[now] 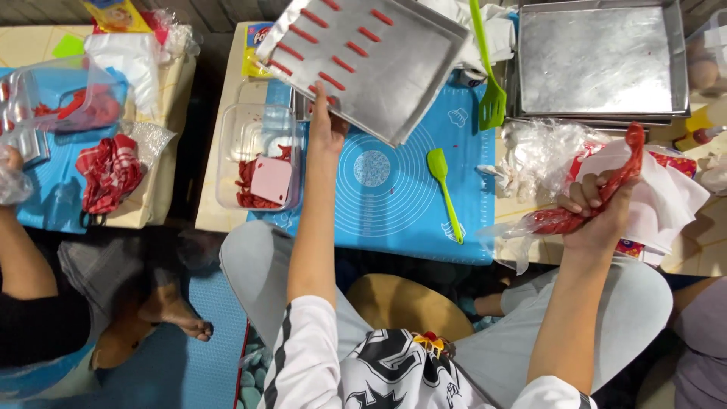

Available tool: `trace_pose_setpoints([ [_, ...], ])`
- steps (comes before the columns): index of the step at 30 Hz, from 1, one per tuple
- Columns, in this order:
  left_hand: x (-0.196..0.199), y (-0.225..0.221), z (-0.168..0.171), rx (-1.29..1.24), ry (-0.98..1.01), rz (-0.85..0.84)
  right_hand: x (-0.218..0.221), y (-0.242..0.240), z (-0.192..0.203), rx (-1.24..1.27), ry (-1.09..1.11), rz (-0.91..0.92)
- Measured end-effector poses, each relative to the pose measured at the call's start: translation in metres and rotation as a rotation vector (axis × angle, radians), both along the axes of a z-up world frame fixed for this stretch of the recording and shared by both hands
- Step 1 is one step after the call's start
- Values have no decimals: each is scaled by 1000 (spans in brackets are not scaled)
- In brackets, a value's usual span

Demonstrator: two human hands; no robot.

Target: Arranging small red dough strips on a baking tray using a spatula and hands, and preparing a plastic bag with dough.

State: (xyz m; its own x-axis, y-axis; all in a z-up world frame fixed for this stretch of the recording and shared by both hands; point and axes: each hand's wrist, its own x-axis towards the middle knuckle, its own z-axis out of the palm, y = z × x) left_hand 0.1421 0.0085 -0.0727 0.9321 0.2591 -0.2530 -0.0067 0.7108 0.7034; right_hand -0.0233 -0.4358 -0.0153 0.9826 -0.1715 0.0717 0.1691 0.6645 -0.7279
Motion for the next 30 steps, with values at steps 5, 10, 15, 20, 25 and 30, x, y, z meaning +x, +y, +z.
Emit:
trace_pose_setpoints([
  [5,25,-4,-23,-206,-14,93,10,-1,-15,25,10,-7],
  [10,41,-15,-34,-214,-51,78,16,0,-18,14,12,24],
  [15,54,-22,-38,-260,5,56,16,7,-16,-74,-3,50],
  [20,43,-15,-17,-272,-2,-87,18,-4,-34,-206,-2,116],
  [25,37,2,-13,108,158,-287,20,-16,-50,-251,-25,159],
  [30,13,7,-3,-62,155,-190,20,-15,-51,-234,-49,157],
])
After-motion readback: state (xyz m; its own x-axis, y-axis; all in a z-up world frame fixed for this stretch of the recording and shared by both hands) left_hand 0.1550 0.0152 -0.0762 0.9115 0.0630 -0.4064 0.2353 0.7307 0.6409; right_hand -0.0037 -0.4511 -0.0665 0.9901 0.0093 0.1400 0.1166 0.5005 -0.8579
